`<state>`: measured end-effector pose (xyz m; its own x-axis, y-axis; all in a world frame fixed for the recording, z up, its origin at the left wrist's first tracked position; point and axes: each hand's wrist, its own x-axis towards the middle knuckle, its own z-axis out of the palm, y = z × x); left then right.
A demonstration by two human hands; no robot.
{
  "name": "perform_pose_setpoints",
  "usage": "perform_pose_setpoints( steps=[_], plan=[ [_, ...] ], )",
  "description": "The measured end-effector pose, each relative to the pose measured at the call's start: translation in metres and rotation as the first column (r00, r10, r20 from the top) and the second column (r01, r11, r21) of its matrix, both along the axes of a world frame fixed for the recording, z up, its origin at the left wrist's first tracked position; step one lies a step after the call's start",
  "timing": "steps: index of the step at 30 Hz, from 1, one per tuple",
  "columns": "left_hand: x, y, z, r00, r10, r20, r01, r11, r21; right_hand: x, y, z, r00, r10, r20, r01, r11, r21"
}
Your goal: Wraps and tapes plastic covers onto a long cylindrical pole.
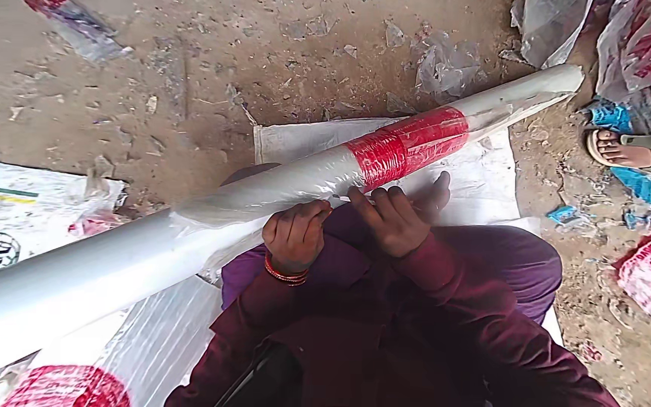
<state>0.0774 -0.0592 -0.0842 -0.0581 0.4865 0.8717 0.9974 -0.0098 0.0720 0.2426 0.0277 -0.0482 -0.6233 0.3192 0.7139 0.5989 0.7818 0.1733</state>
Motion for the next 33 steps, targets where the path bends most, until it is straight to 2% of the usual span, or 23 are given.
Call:
perform_pose_setpoints(
  steps=[6, 11, 15, 19, 23, 33],
  plan=[
    [-0.002, 0.0, -0.001, 0.999, -0.036, 0.004, 0.036, 0.999, 0.005, 0.014, 0.011, 0.005, 0.994, -0.028, 0.103, 0.026, 1.0, 0.018],
    [-0.005, -0.001, -0.001, 0.997, -0.073, -0.006, 0.073, 0.997, 0.013, 0.025, 0.019, 0.001, 0.991, -0.076, 0.11, 0.07, 0.996, 0.053],
    [-0.005, -0.002, -0.002, 0.996, -0.087, -0.007, 0.087, 0.996, 0.014, 0.026, 0.016, 0.005, 0.985, -0.122, 0.123, 0.121, 0.993, 0.009],
    [-0.004, -0.002, 0.001, 0.997, -0.082, 0.012, 0.083, 0.996, -0.015, 0.027, 0.01, 0.012, 0.999, -0.052, 0.015, 0.053, 0.993, -0.103],
    [-0.003, -0.003, 0.0, 0.997, -0.074, 0.012, 0.074, 0.997, -0.017, 0.014, -0.002, 0.013, 0.999, -0.044, -0.008, 0.044, 0.995, -0.087],
    [-0.003, -0.001, 0.002, 0.997, -0.074, 0.005, 0.074, 0.997, 0.003, 0.002, 0.006, 0.012, 0.997, 0.07, 0.023, -0.068, 0.996, -0.06]
  ],
)
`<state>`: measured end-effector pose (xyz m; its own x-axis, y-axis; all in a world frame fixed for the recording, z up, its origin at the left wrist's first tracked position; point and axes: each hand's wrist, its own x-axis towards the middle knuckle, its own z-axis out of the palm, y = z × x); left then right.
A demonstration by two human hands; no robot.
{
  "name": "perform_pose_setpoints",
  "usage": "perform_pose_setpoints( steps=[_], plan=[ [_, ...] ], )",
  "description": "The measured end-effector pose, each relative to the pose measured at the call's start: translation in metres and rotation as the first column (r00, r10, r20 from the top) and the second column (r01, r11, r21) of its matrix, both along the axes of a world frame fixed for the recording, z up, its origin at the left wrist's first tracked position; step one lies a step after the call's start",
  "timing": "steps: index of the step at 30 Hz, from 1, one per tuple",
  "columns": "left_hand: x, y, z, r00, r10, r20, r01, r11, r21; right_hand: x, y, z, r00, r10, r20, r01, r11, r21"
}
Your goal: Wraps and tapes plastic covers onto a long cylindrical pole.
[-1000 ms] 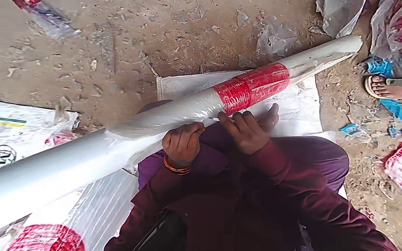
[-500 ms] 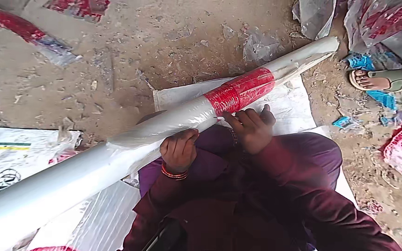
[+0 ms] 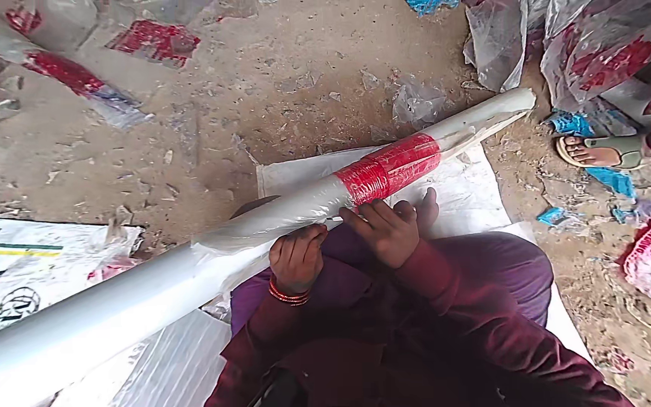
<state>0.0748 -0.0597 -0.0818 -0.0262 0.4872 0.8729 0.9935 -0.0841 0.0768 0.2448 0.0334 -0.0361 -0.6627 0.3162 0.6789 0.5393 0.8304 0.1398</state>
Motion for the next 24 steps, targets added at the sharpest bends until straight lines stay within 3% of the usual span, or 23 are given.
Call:
perform_pose_setpoints(
  steps=[11, 20, 22, 24],
  plan=[
    [0.0, 0.0, 0.0, 1.0, -0.007, 0.008, 0.007, 1.0, 0.001, -0.003, 0.0, -0.003, 0.999, -0.022, 0.027, 0.02, 0.998, 0.061],
    [-0.004, -0.002, -0.003, 0.999, -0.041, -0.016, 0.042, 0.999, 0.016, 0.028, 0.025, 0.006, 0.984, -0.056, 0.171, 0.039, 0.994, 0.099],
    [-0.003, 0.0, -0.003, 0.999, -0.028, -0.037, 0.03, 0.999, 0.037, 0.035, 0.034, 0.01, 0.986, -0.08, 0.144, 0.073, 0.996, 0.053],
    [-0.003, 0.002, -0.002, 0.999, -0.007, -0.046, 0.009, 0.999, 0.047, 0.038, 0.043, 0.008, 0.992, -0.126, -0.001, 0.126, 0.991, -0.036]
  ],
)
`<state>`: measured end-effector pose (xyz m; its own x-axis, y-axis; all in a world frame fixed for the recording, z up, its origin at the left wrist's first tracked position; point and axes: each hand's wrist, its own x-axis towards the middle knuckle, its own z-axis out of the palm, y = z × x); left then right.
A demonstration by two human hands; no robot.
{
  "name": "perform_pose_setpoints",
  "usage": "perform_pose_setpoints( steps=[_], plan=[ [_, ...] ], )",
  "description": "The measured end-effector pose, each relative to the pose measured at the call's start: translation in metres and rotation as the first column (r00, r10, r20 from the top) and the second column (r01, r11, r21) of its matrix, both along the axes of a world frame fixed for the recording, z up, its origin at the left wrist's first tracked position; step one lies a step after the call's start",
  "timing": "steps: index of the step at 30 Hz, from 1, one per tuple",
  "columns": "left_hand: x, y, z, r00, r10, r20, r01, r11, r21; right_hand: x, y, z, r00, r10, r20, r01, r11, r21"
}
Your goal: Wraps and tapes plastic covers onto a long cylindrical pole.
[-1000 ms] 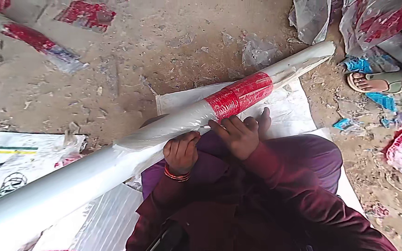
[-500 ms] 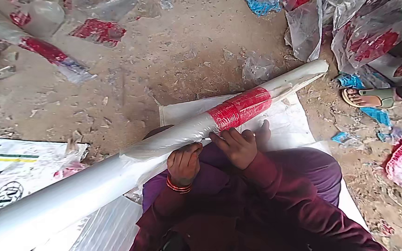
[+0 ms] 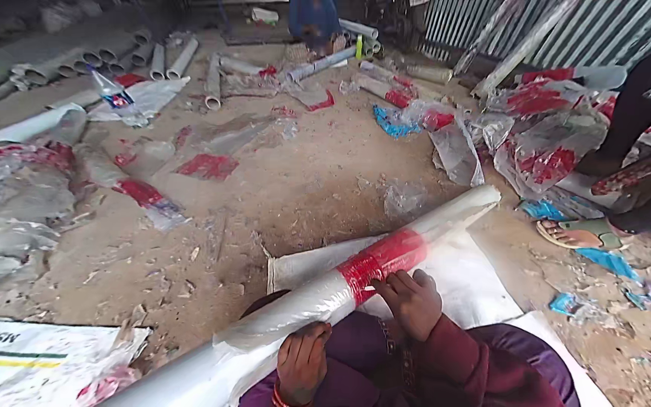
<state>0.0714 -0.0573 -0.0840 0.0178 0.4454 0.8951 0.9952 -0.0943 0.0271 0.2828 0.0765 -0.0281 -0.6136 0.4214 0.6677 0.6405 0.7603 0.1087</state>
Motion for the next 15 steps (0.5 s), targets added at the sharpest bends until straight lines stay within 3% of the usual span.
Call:
perform_pose_setpoints(
  steps=[3, 6, 9, 12, 15],
  plan=[
    [0.004, -0.003, 0.007, 1.0, 0.017, 0.026, -0.015, 0.997, -0.078, 0.001, -0.003, 0.002, 0.946, -0.052, -0.32, -0.044, 0.958, -0.284],
    [0.005, -0.004, 0.01, 0.999, 0.015, 0.031, -0.012, 0.995, -0.098, -0.014, -0.025, -0.012, 0.862, 0.045, -0.505, -0.305, 0.841, -0.447],
    [0.006, -0.006, 0.014, 0.999, 0.015, 0.029, -0.011, 0.991, -0.132, -0.035, -0.041, -0.025, 0.798, 0.227, -0.558, -0.514, 0.74, -0.433],
    [0.006, -0.013, 0.015, 0.998, -0.012, 0.061, 0.024, 0.981, -0.195, -0.047, -0.043, -0.033, 0.779, 0.339, -0.528, -0.606, 0.622, -0.495],
    [0.009, -0.019, 0.023, 0.993, -0.04, 0.111, 0.066, 0.967, -0.244, -0.051, -0.043, -0.04, 0.784, 0.361, -0.504, -0.602, 0.638, -0.479]
  ],
)
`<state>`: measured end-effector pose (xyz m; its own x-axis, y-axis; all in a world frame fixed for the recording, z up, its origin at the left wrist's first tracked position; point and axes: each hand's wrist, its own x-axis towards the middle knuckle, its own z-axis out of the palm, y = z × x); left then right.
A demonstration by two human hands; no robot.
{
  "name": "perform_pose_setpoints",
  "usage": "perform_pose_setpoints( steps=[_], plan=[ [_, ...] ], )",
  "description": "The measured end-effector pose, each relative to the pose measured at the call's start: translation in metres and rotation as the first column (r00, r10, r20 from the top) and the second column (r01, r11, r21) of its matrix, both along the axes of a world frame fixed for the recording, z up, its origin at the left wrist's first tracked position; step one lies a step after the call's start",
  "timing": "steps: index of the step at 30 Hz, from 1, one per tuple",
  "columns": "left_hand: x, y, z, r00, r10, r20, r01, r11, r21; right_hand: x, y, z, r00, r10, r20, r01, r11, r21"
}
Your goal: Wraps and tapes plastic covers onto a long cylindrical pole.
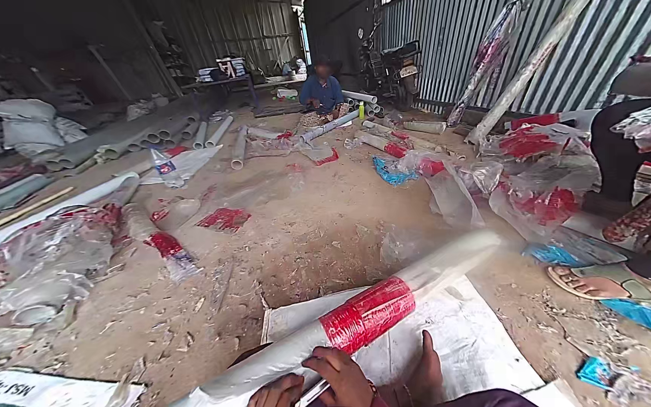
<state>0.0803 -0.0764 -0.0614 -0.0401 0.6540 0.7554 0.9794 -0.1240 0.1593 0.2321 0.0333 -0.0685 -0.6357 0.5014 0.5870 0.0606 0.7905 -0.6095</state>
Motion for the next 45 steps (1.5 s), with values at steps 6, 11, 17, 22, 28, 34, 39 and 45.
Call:
perform_pose_setpoints(
  steps=[6, 11, 17, 22, 28, 34, 39, 45],
  plan=[
    [-0.02, -0.008, 0.055, 0.946, -0.206, 0.249, 0.196, 0.978, 0.065, -0.002, 0.0, -0.006, 0.996, -0.085, 0.0, 0.083, 0.979, 0.185],
    [-0.046, -0.004, 0.093, 0.995, -0.069, -0.068, 0.014, 0.793, -0.609, -0.002, -0.006, 0.004, 0.981, -0.165, 0.104, 0.125, 0.942, 0.313],
    [-0.047, 0.009, 0.088, 0.968, -0.095, -0.233, -0.073, 0.778, -0.624, -0.005, -0.003, 0.009, 0.976, -0.185, 0.118, 0.107, 0.871, 0.479],
    [-0.067, 0.016, 0.076, 0.929, -0.14, -0.344, -0.044, 0.879, -0.475, -0.012, -0.005, 0.008, 0.985, -0.161, 0.06, 0.11, 0.86, 0.498],
    [-0.072, 0.041, 0.089, 0.976, -0.174, -0.13, 0.049, 0.759, -0.65, -0.004, 0.008, 0.02, 0.989, 0.012, 0.15, -0.047, 0.972, 0.229],
    [-0.085, 0.048, 0.106, 0.994, -0.097, -0.041, 0.025, 0.599, -0.8, -0.016, 0.005, 0.012, 0.997, -0.075, 0.002, 0.07, 0.937, 0.343],
    [-0.098, 0.062, 0.108, 0.996, -0.077, 0.041, 0.075, 0.512, -0.855, -0.018, 0.011, 0.009, 0.992, -0.096, -0.081, 0.119, 0.925, 0.361],
    [-0.101, 0.061, 0.113, 0.97, 0.127, 0.209, 0.125, 0.479, -0.869, -0.013, -0.007, 0.011, 0.961, -0.271, -0.053, 0.27, 0.887, 0.375]
  ],
)
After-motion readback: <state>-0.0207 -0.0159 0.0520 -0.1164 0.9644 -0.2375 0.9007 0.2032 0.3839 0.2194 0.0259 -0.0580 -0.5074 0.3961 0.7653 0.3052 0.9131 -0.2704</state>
